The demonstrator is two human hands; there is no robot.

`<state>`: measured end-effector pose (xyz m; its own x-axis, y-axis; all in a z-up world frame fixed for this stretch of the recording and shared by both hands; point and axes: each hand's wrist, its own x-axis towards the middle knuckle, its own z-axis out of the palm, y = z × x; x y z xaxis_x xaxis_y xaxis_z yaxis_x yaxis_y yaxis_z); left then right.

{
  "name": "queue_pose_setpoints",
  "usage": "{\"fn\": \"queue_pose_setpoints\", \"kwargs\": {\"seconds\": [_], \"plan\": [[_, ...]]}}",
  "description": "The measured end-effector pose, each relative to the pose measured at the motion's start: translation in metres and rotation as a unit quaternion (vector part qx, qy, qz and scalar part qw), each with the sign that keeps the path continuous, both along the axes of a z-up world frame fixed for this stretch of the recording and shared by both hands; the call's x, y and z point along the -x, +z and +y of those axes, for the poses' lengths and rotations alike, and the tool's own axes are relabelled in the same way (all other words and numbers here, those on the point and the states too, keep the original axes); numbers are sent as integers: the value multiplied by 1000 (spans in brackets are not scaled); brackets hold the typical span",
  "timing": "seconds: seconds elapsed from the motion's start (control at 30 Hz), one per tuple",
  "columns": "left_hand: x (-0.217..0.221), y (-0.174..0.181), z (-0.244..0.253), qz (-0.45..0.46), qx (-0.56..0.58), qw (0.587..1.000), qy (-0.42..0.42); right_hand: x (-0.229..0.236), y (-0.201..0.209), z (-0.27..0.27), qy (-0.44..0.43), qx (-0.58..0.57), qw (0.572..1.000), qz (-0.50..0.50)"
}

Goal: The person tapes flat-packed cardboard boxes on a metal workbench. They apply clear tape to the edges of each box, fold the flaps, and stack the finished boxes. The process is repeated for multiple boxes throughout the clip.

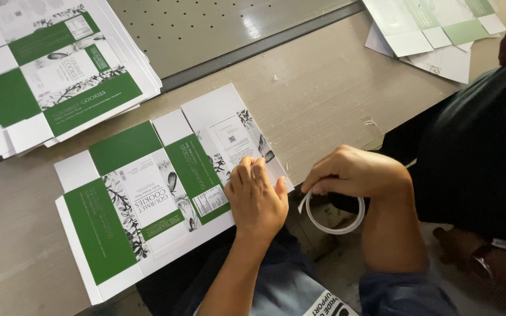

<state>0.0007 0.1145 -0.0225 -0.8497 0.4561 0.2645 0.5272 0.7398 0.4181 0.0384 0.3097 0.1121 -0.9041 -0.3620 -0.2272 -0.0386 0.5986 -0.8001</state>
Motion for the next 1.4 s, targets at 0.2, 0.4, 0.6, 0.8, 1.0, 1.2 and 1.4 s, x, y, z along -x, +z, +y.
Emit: {"fn": "queue_pose_setpoints", "kwargs": {"seconds": [0.2,0.4,0.6,0.8,1.0,1.2,1.4], "plan": [[0,0,-2,18,-12,1000,-4,6,-13,-1,-24,25,999,20],[0,3,-4,-2,-21,1000,-13,-5,-38,0,-62,69,995,40],[8,16,-24,-112,-180,973,-88,-19,-97,13,-177,166,967,81],[-6,30,-85,-15,-22,999,-39,-35,-127,-4,-279,327,903,1],[4,21,-99,-33,-29,996,-75,-34,-108,-28,-323,297,899,-3],[11,28,-102,-69,-29,992,-103,-14,-95,-41,-458,105,883,-2],[3,43,-106,-28,-64,986,-150,-4,-82,-47,-461,115,879,-38]]}}
